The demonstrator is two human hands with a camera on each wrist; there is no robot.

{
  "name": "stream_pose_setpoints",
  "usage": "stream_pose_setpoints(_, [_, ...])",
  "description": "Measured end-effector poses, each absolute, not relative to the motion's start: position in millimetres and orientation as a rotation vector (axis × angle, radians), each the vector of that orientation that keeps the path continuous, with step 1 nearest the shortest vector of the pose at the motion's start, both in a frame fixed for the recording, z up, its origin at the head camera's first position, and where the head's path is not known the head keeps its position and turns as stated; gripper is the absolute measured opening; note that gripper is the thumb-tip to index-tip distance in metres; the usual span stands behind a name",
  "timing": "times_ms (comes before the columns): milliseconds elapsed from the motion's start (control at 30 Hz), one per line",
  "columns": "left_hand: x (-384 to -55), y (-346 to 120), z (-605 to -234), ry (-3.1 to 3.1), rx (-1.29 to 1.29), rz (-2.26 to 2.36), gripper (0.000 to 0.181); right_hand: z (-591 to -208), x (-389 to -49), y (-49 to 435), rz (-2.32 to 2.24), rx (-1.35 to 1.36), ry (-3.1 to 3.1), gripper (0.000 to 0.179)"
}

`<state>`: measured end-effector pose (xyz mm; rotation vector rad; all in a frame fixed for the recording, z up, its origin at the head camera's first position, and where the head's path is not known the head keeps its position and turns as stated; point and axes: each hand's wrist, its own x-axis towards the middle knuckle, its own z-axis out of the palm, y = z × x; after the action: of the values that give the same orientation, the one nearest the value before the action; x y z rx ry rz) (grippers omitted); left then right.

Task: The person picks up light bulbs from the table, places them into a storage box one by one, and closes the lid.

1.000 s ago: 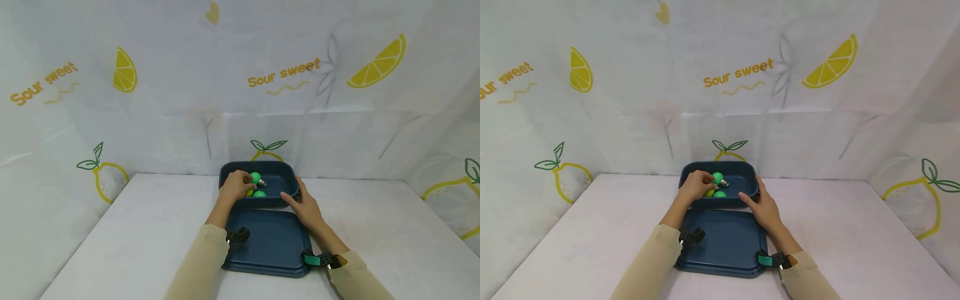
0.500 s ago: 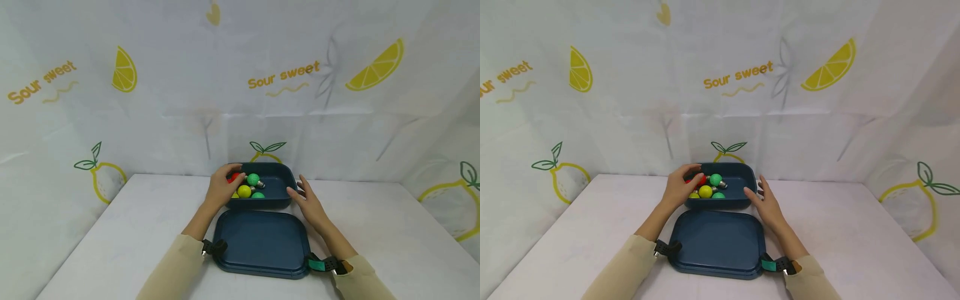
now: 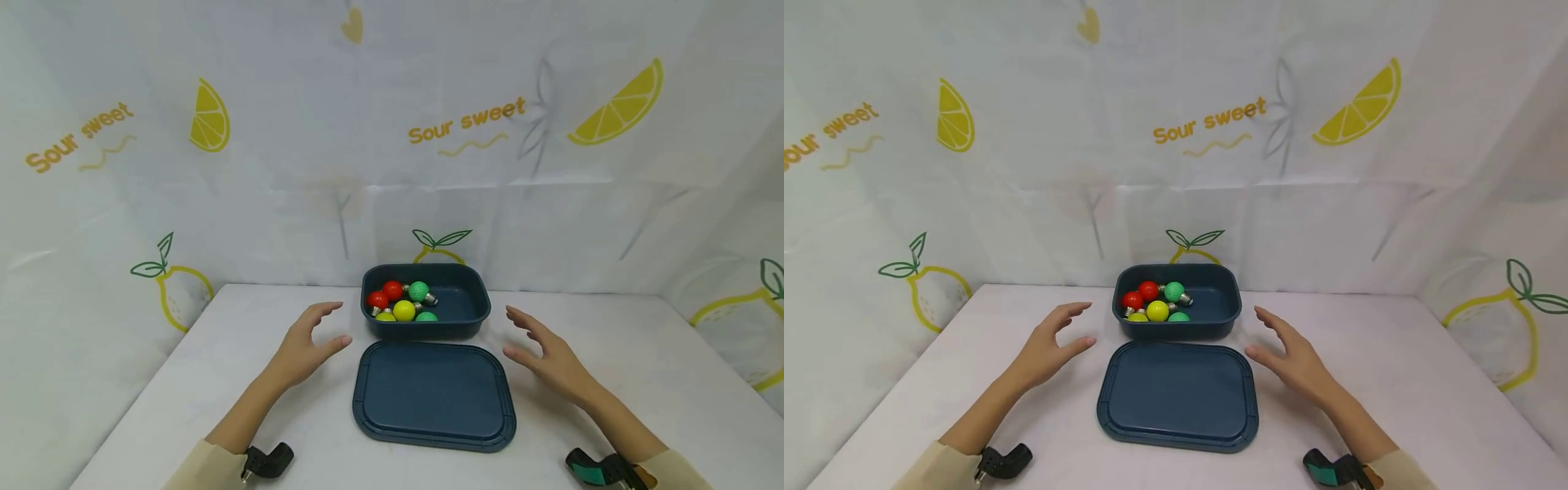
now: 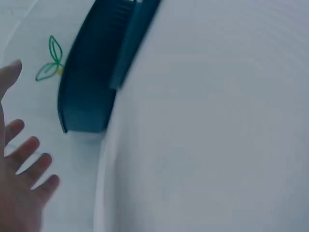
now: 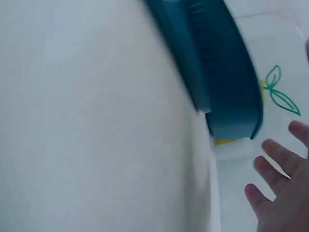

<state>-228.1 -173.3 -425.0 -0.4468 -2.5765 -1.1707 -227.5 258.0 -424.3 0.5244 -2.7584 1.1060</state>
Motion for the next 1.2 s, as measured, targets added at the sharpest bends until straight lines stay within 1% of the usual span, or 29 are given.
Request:
stream_pose_setpoints(133, [-222, -184, -441, -2.601, -0.442, -1.225, 0.072, -438, -219, 270, 1.087, 0.557, -2.665, 0.067])
stream_pose_setpoints(233, [-220, -186, -450, -2.627, -0.453, -1.254, 0.073, -448, -215, 276, 1.082, 0.582, -2.635, 0.069])
stream_pose_setpoints(300, [-219, -185, -454, -2.698, -0.472, -1.231, 0.079, -454, -215, 278, 1.061, 0.640, -2.619, 0.072])
stream_pose_setpoints(400, [-216, -187, -462, -2.844, -0.526, -1.143, 0.093, -462, -213, 279, 1.015, 0.770, -2.612, 0.083])
stream_pose_setpoints(600, [-213, -186, -470, -2.930, -0.727, -0.909, 0.128, -471, -211, 283, 0.795, 0.974, -2.677, 0.115])
stream_pose_setpoints(733, [-208, -178, -472, -2.984, -0.822, -0.727, 0.141, -472, -212, 283, 0.681, 1.110, -2.660, 0.131])
stream_pose_setpoints(800, [-206, -172, -472, -3.006, -0.838, -0.687, 0.143, -471, -211, 280, 0.634, 1.135, -2.666, 0.135])
stream_pose_setpoints(967, [-205, -164, -469, -3.006, -0.800, -0.711, 0.139, -469, -210, 275, 0.605, 1.109, -2.698, 0.136])
stream_pose_setpoints(1067, [-205, -164, -468, -2.993, -0.779, -0.730, 0.137, -468, -211, 274, 0.664, 1.087, -2.709, 0.133])
stream_pose_setpoints(1200, [-204, -166, -468, -2.896, -0.829, -0.789, 0.139, -466, -211, 277, 0.846, 1.067, -2.693, 0.124])
